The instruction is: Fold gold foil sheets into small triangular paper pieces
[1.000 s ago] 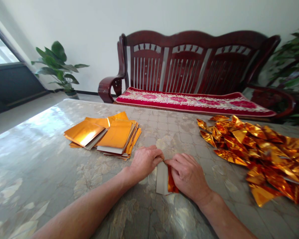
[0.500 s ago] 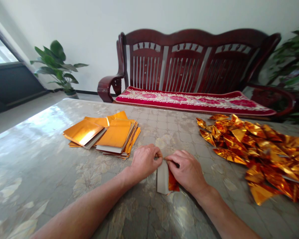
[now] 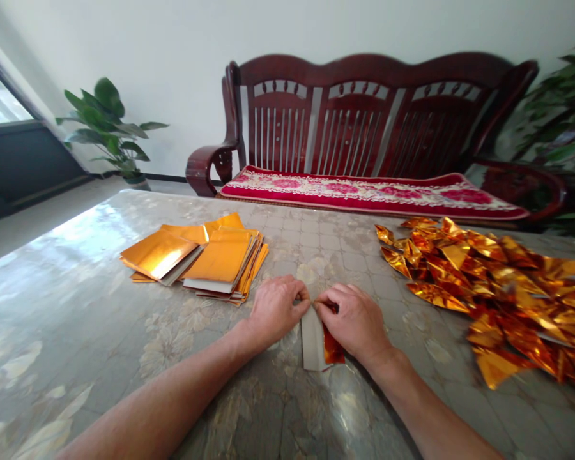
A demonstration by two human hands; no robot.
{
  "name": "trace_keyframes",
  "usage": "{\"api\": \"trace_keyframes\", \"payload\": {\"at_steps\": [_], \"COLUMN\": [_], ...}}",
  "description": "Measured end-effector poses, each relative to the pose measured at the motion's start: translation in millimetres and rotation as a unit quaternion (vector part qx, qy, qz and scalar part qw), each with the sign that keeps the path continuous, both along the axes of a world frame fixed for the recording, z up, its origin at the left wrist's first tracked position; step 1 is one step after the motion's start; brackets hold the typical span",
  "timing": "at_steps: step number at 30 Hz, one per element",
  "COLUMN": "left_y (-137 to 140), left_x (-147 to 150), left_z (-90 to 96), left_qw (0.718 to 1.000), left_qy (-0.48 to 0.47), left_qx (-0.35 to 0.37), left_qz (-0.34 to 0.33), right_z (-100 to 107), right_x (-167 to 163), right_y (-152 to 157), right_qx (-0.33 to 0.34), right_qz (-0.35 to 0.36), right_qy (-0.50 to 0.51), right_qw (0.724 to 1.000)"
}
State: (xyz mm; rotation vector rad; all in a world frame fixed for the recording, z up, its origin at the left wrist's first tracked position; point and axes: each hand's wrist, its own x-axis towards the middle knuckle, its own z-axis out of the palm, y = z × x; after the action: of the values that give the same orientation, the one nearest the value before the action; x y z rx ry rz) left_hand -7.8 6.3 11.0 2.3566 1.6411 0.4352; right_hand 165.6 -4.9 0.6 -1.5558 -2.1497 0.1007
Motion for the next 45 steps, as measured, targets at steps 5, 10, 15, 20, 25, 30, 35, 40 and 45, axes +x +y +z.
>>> {"api": "trace_keyframes", "payload": {"at_steps": [5,10,15,20,25,30,35,40,45], "left_y": [-4,-4,2,7,6,4,4,7,10], "left_x": [2,5,4,6,9,8,8,9,9], "left_z": [0.0,-1.2,4.5,12.1,7.9,2.1,2.2,6.5,9.2], "left_qw": [1.000,1.000,1.000,0.997,0.998,0.998,0.997,0.994,0.993], "left_qy": [0.009,0.017,0.018,0.029,0.006,-0.035,-0.047,-0.041,-0.031], "left_qx": [0.018,0.023,-0.011,-0.062,-0.044,-0.031,-0.032,-0.077,-0.088], "left_qz": [0.002,0.013,0.016,0.029,0.048,0.045,0.050,0.062,0.067], "right_z": [-1,-3,-5,-4,-3,-5,-4,-2,0], "right_x": [-2,0,1,1,3,8,12,12,13], "right_y": [2,0,-1,-2,-2,-4,-6,-8,-9], "right_qx": [-0.004,0.008,0.025,0.029,0.034,0.034,0.040,0.067,0.090], "right_qz": [-0.015,0.010,0.023,0.022,0.036,0.062,0.094,0.109,0.114], "right_qy": [0.010,0.009,-0.003,-0.015,-0.016,-0.011,-0.022,-0.072,-0.133], "right_qw": [1.000,1.000,0.999,0.999,0.999,0.997,0.995,0.989,0.980]}}
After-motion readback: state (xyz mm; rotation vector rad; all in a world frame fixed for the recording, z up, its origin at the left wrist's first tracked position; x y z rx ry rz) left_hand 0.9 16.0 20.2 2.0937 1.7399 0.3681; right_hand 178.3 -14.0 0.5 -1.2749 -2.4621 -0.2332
